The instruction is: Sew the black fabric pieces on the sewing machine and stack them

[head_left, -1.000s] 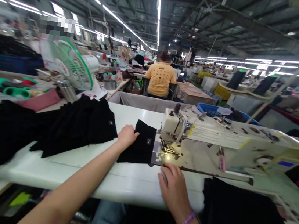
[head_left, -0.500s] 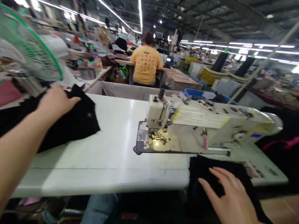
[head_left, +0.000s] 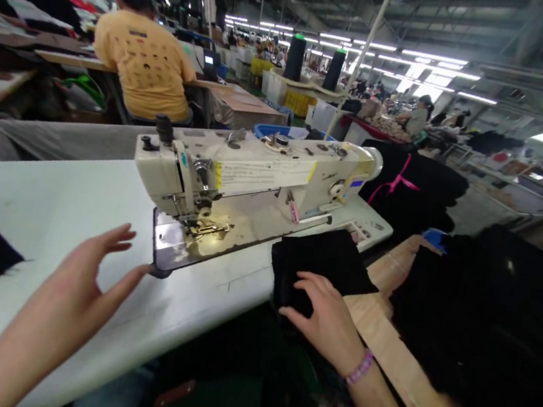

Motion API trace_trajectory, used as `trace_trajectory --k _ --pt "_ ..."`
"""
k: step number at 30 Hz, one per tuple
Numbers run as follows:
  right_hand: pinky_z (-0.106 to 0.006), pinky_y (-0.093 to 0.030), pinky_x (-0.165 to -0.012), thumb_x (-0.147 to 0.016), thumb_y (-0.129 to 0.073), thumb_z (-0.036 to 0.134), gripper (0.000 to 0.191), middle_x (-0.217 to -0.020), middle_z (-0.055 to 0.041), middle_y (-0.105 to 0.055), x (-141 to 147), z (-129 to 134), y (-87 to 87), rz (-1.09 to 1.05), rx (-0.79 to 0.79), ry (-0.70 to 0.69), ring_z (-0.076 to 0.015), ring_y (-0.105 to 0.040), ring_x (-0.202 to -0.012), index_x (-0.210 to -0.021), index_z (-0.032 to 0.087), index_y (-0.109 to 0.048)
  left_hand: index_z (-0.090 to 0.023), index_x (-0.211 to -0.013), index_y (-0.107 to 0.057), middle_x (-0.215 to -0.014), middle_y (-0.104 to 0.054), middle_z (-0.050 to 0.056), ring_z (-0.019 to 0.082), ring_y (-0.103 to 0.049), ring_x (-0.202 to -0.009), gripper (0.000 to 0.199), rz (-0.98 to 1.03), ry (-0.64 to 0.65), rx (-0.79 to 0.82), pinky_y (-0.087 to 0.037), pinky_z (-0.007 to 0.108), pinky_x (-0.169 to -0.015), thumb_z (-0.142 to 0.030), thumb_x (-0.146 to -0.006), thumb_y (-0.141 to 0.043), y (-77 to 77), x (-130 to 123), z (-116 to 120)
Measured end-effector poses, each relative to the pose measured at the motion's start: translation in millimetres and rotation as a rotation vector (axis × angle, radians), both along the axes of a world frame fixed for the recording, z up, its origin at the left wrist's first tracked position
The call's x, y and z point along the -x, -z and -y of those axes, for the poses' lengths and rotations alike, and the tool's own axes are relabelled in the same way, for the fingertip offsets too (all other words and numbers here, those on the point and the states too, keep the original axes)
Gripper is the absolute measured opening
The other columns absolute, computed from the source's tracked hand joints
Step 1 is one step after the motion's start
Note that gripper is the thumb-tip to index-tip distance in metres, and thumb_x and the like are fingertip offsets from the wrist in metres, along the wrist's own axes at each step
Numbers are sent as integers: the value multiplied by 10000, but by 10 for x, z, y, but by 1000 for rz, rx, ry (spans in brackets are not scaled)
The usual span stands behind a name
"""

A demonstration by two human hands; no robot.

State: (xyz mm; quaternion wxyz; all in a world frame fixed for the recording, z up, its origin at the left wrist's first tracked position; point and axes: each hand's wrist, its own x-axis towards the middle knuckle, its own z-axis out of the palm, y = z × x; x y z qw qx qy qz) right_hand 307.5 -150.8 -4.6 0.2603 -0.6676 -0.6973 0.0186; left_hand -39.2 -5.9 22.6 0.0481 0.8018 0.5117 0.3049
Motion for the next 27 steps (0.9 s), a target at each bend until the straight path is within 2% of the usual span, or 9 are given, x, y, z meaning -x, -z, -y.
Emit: trace_trajectory --k 3,6,8,10,13,16,20,23,27 --pt "-467 -532 -982 -932 -640 285 122 -1148 -103 -709 23 -53 69 -143 -80 17 -267 -655 -1094 -1025 207 -655 -319 -1393 -423 -1216 -669 88 323 -693 -1070 547 -11 141 19 -611 509 -896 -581 -915 -470 -12 -289 208" --pt "-375 -578 -859 -986 -544 319 175 -996 -76 -748 -22 -165 108 -367 -182 168 -223 -705 -937 -993 208 -678 -291 -1401 -430 -1263 -667 112 305 -690 -1102 503 -26 273 -30 -603 485 -931 -497 -946 -489 -6 -443 334" --pt "-337 -587 -771 -984 -549 350 209 -925 -64 -753 -95 -251 45 -447 -305 308 -209 -712 -844 -981 197 -691 -293 -1393 -451 -1266 -674 107 298 -698 -1086 471 -27 345 -80 -613 464 -915 -460 -956 -501 -19 -522 383" --pt "-346 -580 -800 -987 -547 313 202 -939 -73 -748 -159 -323 -109 -397 -471 345 -209 -705 -863 -999 187 -704 -300 -1364 -493 -1243 -687 93 288 -703 -1074 418 -8 410 -127 -617 443 -914 -418 -963 -513 -68 -616 421" --pt "-404 -542 -925 -1006 -479 177 267 -1037 -102 -718 -125 -383 -443 -163 -632 177 -221 -675 -993 -1169 195 -689 -302 -1328 -536 -1210 -694 77 252 -706 -1057 357 70 499 -180 -614 397 -927 -321 -971 -533 -230 -816 502" --pt "-415 -550 -907 -994 -445 78 412 -1047 -112 -701 107 -396 -737 17 -666 -69 -227 -668 -1006 -1363 197 -584 -277 -1371 -503 -1306 -639 98 216 -686 -1094 451 230 539 -238 -630 312 -854 -174 -940 -585 -462 -1059 614" --pt "-409 -575 -905 -983 -524 111 524 -1137 -110 -715 496 -398 -920 15 -740 -335 -230 -684 -1034 -1489 190 -412 -218 -1299 -534 -1260 -652 114 199 -675 -1100 447 424 491 -391 -630 268 -810 -87 -886 -645 -723 -1241 678" --pt "-392 -577 -933 -978 -545 119 510 -1152 -82 -720 710 -416 -1001 -100 -779 -389 -214 -688 -1061 -1460 226 -415 -204 -1156 -615 -1049 -741 62 175 -727 -963 291 374 388 -455 -617 291 -878 -105 -885 -657 -808 -1150 649" --pt "-340 -561 -977 -952 -565 71 464 -1156 -74 -721 911 -433 -1117 -187 -730 -363 -186 -683 -1079 -1384 202 -461 -210 -1161 -631 -1102 -762 60 172 -738 -989 298 353 345 -426 -602 293 -919 -119 -879 -653 -863 -850 577"
